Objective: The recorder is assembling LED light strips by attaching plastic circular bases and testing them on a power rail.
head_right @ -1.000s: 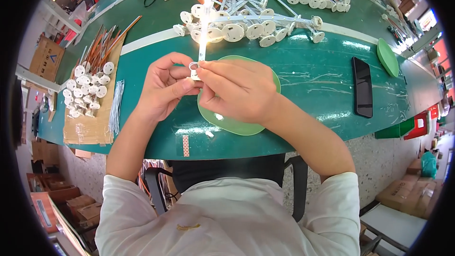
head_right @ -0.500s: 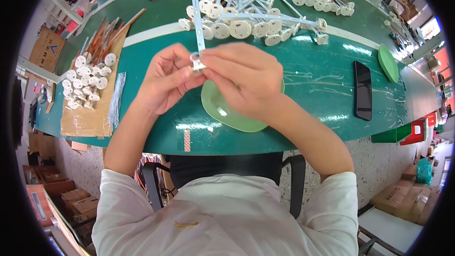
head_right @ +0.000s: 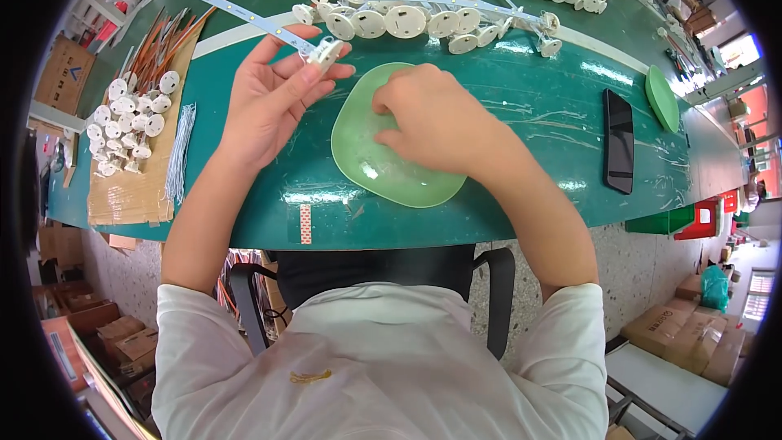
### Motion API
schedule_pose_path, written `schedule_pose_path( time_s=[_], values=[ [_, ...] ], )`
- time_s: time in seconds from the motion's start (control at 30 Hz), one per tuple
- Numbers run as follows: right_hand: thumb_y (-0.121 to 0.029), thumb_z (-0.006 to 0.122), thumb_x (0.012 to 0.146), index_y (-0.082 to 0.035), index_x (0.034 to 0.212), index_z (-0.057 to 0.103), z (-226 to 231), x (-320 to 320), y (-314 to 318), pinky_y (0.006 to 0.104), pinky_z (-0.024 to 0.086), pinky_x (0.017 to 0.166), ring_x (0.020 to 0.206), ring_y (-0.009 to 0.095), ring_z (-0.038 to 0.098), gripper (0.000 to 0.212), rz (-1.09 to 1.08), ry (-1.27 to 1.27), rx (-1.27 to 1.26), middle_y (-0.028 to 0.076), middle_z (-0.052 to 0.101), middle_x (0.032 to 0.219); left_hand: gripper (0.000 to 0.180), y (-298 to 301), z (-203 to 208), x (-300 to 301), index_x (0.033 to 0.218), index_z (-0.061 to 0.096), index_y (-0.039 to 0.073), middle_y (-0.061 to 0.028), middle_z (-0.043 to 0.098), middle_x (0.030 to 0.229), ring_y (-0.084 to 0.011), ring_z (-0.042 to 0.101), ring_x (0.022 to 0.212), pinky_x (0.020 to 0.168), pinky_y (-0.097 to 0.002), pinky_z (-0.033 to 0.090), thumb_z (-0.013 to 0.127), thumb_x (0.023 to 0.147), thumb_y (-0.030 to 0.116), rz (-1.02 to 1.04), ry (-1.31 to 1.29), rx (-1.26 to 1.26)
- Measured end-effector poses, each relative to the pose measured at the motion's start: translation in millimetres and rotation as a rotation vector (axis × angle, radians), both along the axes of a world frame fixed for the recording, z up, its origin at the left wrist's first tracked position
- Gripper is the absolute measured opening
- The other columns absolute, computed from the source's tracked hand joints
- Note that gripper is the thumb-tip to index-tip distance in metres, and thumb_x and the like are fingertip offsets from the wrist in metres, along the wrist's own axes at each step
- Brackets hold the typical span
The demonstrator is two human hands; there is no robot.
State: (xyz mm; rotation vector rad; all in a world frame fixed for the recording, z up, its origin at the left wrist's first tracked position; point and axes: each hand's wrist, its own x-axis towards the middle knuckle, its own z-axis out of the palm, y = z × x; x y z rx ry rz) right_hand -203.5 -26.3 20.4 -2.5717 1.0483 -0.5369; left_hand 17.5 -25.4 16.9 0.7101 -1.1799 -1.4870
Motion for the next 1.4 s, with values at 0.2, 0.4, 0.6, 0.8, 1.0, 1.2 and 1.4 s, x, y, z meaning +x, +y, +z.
schedule_pose_path(
  time_s=[0.2,0.4,0.6,0.8,1.0,1.2,1.4],
  values=[
    [-0.008,0.068,0.072,0.0,0.083,0.068,7.6,5.3,1.8,0.0362,0.051,0.064,0.068,0.029,0.065,0.014,-0.036,0.043,0.254,0.016,0.065,0.073,0.05,9.1,1.5,-6.1,0.13,0.046,0.0,-0.0161,0.066,0.112,-0.0241,0.066,0.105,0.092,-0.0342,0.053,0.067,0.085,-0.006,-0.177,-0.002,-0.041],
    [-0.005,0.067,0.075,0.001,0.083,0.063,11.7,-0.8,-4.3,0.0333,0.052,0.063,0.066,0.025,0.065,0.011,0.002,-0.005,0.327,0.015,0.065,0.074,0.05,9.5,2.2,-4.9,0.129,0.047,0.0,-0.0144,0.066,0.113,-0.0218,0.064,0.106,0.09,-0.033,0.053,0.067,0.084,-0.007,-0.164,-0.07,-0.059],
    [0.0,0.062,0.083,0.002,0.097,0.058,26.4,-5.5,-0.1,0.026,0.053,0.065,0.069,0.014,0.066,0.015,-0.037,-0.325,0.608,0.009,0.068,0.077,0.048,10.5,5.3,-5.1,0.128,0.047,0.0,-0.0155,0.066,0.111,-0.0255,0.066,0.105,0.091,-0.0352,0.053,0.068,0.085,-0.005,-0.127,-0.036,-0.044],
    [0.002,0.064,0.082,0.003,0.1,0.064,22.2,-12.3,-5.2,0.0241,0.055,0.066,0.072,0.012,0.066,0.017,-0.004,-0.416,0.519,0.009,0.069,0.082,0.045,10.9,7.4,-7.1,0.126,0.047,0.001,-0.0166,0.067,0.108,-0.0272,0.067,0.104,0.091,-0.0355,0.052,0.068,0.086,-0.001,-0.093,-0.026,-0.038],
    [0.001,0.065,0.082,0.003,0.088,0.068,32.8,-9.0,-1.7,0.0229,0.054,0.065,0.072,0.012,0.066,0.008,-0.066,-0.378,0.633,0.009,0.069,0.082,0.044,9.3,5.6,-5.5,0.126,0.048,0.001,-0.0167,0.067,0.105,-0.0269,0.067,0.103,0.088,-0.0343,0.053,0.068,0.087,0.002,-0.047,-0.068,-0.061],
    [-0.001,0.069,0.081,0.002,0.092,0.07,29.9,-13.9,-7.6,0.0216,0.051,0.065,0.075,0.011,0.064,0.011,0.021,-0.364,0.234,0.006,0.07,0.088,0.044,9.5,7.7,-5.2,0.126,0.047,0.002,-0.0182,0.066,0.109,-0.0279,0.066,0.105,0.092,-0.0359,0.051,0.068,0.087,0.002,-0.069,-0.067,-0.033],
    [0.004,0.07,0.081,0.004,0.094,0.07,26.3,15.3,19.9,0.0234,0.051,0.067,0.077,0.011,0.064,0.013,-0.157,-0.843,0.126,0.008,0.07,0.09,0.05,12.5,-1.2,-5.8,0.129,0.046,0.002,-0.0188,0.055,0.131,-0.0344,0.049,0.129,0.11,-0.0442,0.039,0.068,0.085,0.001,-0.201,0.347,-0.013]
  ],
)
